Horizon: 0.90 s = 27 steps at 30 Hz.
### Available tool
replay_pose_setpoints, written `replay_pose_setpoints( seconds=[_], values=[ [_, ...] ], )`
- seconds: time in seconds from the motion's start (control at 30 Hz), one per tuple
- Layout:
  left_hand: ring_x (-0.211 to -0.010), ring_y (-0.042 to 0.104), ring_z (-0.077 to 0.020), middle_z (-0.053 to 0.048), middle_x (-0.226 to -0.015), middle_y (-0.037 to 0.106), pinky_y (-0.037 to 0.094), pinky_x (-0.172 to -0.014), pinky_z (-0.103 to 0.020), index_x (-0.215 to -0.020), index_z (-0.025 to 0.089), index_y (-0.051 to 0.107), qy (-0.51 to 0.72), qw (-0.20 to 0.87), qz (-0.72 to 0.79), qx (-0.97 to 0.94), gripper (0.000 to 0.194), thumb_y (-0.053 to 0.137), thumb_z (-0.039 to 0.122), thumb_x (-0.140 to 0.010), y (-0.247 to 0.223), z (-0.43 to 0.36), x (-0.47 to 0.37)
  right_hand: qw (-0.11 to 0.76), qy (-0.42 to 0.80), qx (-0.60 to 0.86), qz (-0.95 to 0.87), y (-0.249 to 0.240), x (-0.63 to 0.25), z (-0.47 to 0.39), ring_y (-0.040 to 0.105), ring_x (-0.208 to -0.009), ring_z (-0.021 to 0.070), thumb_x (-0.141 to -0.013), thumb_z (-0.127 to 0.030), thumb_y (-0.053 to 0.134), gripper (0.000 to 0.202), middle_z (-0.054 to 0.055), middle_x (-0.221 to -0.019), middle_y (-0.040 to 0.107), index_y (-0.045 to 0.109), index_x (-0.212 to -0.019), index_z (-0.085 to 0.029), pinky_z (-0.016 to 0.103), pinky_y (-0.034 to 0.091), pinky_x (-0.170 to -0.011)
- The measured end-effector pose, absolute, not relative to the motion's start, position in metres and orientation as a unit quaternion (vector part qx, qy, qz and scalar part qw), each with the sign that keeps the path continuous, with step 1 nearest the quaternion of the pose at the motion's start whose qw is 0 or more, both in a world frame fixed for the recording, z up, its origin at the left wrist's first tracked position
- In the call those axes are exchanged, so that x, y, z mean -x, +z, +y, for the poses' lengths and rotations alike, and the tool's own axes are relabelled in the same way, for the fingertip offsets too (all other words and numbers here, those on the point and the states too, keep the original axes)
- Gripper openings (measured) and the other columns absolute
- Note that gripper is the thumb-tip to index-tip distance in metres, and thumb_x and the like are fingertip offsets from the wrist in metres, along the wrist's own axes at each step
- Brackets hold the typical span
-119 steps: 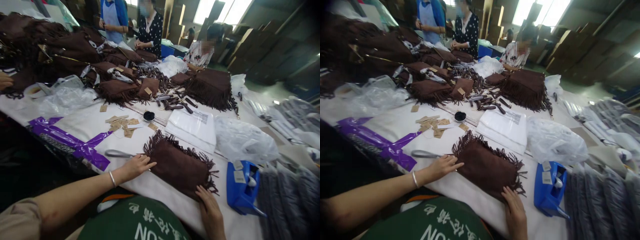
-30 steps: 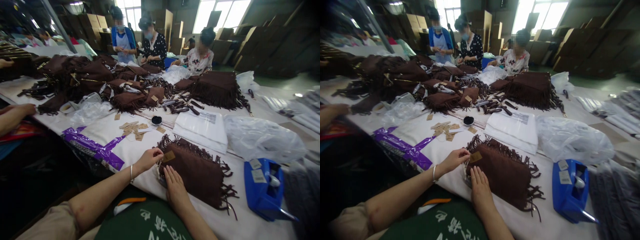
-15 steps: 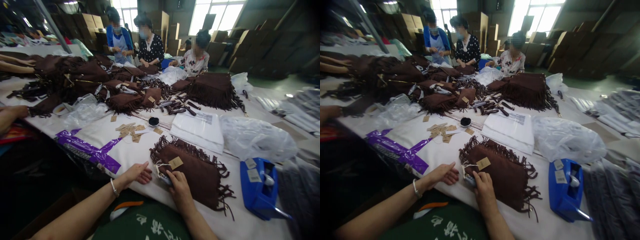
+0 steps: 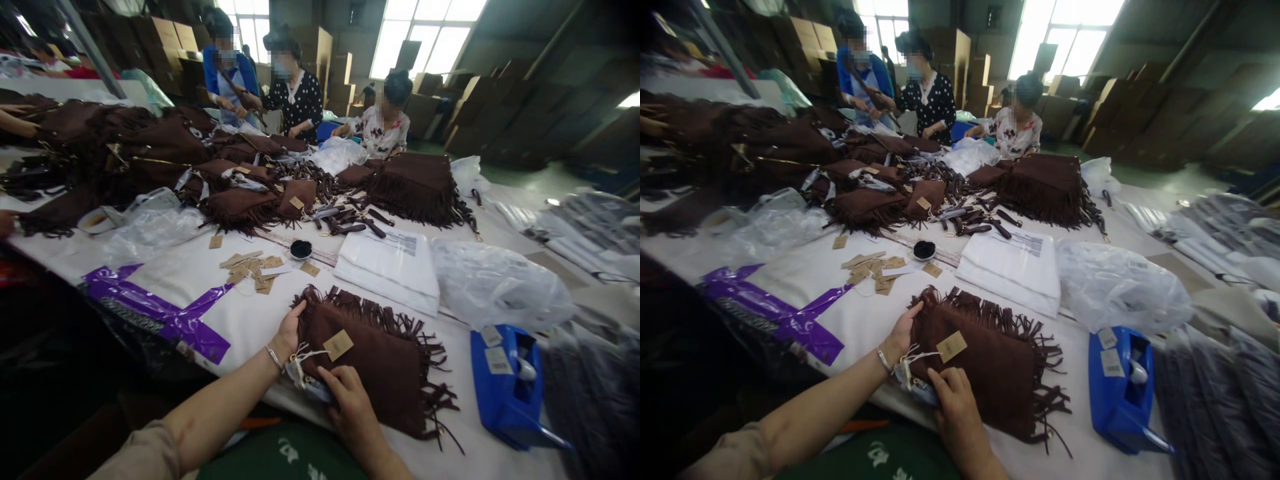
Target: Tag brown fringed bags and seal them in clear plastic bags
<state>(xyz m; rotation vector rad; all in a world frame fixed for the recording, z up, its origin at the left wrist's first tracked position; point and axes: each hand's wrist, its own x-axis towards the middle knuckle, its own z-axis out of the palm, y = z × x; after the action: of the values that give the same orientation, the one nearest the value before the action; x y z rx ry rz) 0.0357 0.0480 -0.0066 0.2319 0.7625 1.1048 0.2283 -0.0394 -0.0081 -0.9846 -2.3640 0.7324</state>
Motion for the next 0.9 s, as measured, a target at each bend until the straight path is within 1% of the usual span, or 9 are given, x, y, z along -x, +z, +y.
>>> replay_pose_setpoints(
  seconds=[0.17,0.23,0.33,0.43,0.5,0.63,0.7,0.8,0.9],
  values=[
    [-0.115,0.054,-0.0274,-0.011,-0.119,0.062,0.040,-0.102,-0.043,-0.124,0.013,0.053,0.585,0.562,0.490,-0.318,0.051,0.052,0.045,-0.084,-0.001,0.031,-0.031,0.167,0.285,0.355,-0.875,-0.009,-0.218,-0.038,0.048,-0.098,0.0217,-0.059,0.007,0.045,0.074,0.007,-0.103,0.054,0.048,-0.127,-0.022,0.035,0.046,-0.090],
    [-0.130,0.039,-0.0254,-0.007,-0.134,0.051,0.025,-0.113,-0.042,-0.130,0.019,0.050,0.513,0.456,0.517,-0.512,0.049,0.054,0.039,-0.085,0.000,0.024,-0.037,0.140,0.293,0.358,-0.875,-0.006,-0.214,-0.038,0.047,-0.100,0.0232,-0.061,0.005,0.046,0.071,0.007,-0.106,0.054,0.049,-0.126,-0.023,0.038,0.045,-0.091],
    [-0.139,0.021,-0.0232,-0.005,-0.145,0.037,0.007,-0.116,-0.043,-0.134,0.022,0.045,0.359,0.347,0.503,-0.706,0.047,0.050,0.031,-0.088,-0.004,0.020,-0.048,0.118,0.306,0.354,-0.876,0.004,-0.215,-0.038,0.048,-0.102,0.0250,-0.068,-0.001,0.051,0.062,0.008,-0.110,0.055,0.050,-0.126,-0.024,0.041,0.044,-0.092],
    [-0.140,0.018,-0.0220,-0.005,-0.148,0.031,0.009,-0.116,-0.044,-0.138,0.023,0.039,0.286,0.301,0.505,-0.757,0.047,0.042,0.032,-0.092,-0.010,0.022,-0.053,0.130,0.336,0.321,-0.876,0.017,-0.227,-0.033,0.050,-0.105,0.0235,-0.079,-0.022,0.060,0.048,0.007,-0.116,0.056,0.050,-0.126,-0.025,0.038,0.044,-0.093],
    [-0.140,0.017,-0.0207,-0.005,-0.148,0.029,0.011,-0.115,-0.043,-0.139,0.023,0.036,0.265,0.291,0.512,-0.764,0.046,0.037,0.034,-0.094,-0.013,0.023,-0.055,0.164,0.307,0.332,-0.877,0.022,-0.240,-0.024,0.045,-0.118,0.0224,-0.087,-0.031,0.053,0.042,0.006,-0.126,0.054,0.048,-0.128,-0.026,0.038,0.039,-0.101],
    [-0.141,0.012,-0.0216,-0.006,-0.150,0.027,0.008,-0.115,-0.046,-0.141,0.022,0.032,0.231,0.246,0.539,-0.772,0.048,0.034,0.036,-0.095,-0.016,0.026,-0.067,0.187,0.153,0.481,-0.843,0.012,-0.274,0.009,0.019,-0.139,0.0233,-0.092,-0.037,0.042,0.051,0.005,-0.147,0.033,0.032,-0.141,-0.025,0.048,0.018,-0.112],
    [-0.141,0.012,-0.0230,-0.007,-0.149,0.027,0.009,-0.115,-0.048,-0.141,0.022,0.031,0.215,0.224,0.534,-0.786,0.049,0.036,0.036,-0.095,-0.018,0.027,-0.074,0.172,0.126,0.544,-0.812,0.000,-0.297,0.026,0.018,-0.139,0.0227,-0.092,-0.041,0.042,0.055,0.006,-0.149,0.029,0.029,-0.142,-0.023,0.047,0.017,-0.113],
    [-0.140,0.014,-0.0243,-0.008,-0.149,0.028,0.011,-0.114,-0.049,-0.142,0.022,0.029,0.193,0.187,0.515,-0.814,0.050,0.036,0.034,-0.095,-0.016,0.024,-0.085,0.186,0.115,0.616,-0.757,-0.012,-0.335,0.037,0.020,-0.138,0.0229,-0.093,-0.039,0.040,0.050,0.007,-0.146,0.034,0.036,-0.139,-0.021,0.048,0.016,-0.113],
    [-0.140,0.012,-0.0248,-0.010,-0.150,0.024,0.010,-0.114,-0.050,-0.144,0.020,0.022,0.161,0.134,0.481,-0.852,0.056,0.041,0.033,-0.093,-0.004,0.016,-0.095,0.291,0.127,0.668,-0.673,-0.015,-0.370,0.021,0.024,-0.137,0.0245,-0.092,-0.039,0.040,0.049,0.011,-0.144,0.037,0.041,-0.136,-0.016,0.049,0.019,-0.112]
  ],
)
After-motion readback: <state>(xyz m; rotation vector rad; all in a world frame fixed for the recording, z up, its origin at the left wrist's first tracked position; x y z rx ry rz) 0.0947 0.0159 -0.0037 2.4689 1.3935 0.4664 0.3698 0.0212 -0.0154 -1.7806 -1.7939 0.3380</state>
